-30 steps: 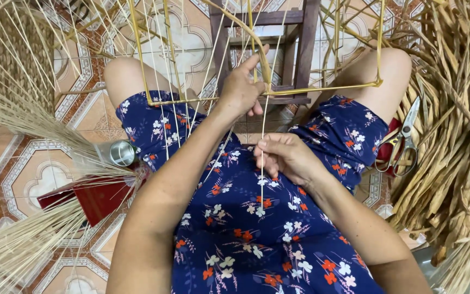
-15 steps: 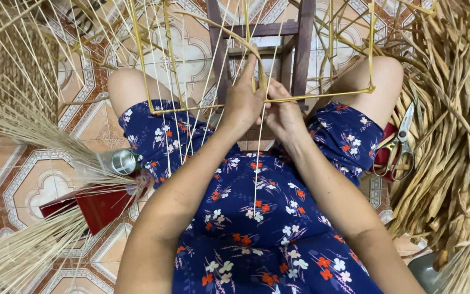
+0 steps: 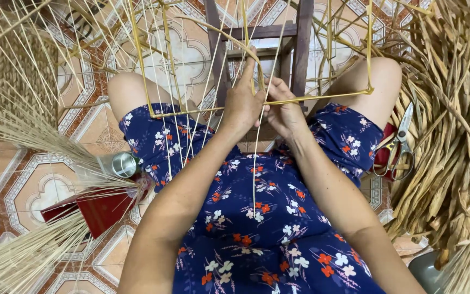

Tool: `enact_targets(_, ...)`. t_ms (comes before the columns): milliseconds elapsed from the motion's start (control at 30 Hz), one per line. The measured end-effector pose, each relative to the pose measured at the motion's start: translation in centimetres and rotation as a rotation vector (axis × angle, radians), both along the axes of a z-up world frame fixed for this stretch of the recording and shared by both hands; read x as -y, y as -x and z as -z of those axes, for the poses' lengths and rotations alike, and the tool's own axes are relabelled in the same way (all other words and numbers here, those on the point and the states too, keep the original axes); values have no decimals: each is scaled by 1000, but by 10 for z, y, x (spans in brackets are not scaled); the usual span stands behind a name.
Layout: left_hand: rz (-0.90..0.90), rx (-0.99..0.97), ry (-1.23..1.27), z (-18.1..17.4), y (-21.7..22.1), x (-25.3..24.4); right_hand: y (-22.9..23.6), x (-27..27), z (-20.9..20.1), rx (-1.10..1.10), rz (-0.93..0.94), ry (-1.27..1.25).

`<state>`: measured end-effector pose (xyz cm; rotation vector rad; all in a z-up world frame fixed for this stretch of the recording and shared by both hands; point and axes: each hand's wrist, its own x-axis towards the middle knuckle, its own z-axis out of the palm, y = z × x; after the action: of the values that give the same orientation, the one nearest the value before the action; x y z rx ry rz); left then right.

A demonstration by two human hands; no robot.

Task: The person weaves dried plant material around a wire frame by hand, threading long strips through the structure and pulling them tight. They pick up individual fibers from a pile, tuck them into place, and occasionally use shears to trim the material.

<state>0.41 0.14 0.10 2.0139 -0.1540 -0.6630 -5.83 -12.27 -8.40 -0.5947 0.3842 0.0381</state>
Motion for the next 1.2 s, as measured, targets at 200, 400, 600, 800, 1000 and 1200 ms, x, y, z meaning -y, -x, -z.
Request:
enact_targets(200,-19,-26,12,3,1,0,-2,12,14,21,-88,55)
enact_targets(400,-41,-14,128,4,5,-5,0,8,38,14,-6,97)
enact_targets(600,9,-48,148,21,2,-9,16,4,22,-118,-84,240)
enact_targets(800,135,-190,139,16,-12,-12,26,18,21,28,-184,984)
enact_targets(1000,209,-371,163,42,-25,-11,30,43,27,29,-239,1446)
enact_targets(1200,257,-508,182,21,-29,-16,45,55,-14,103,-308,1524)
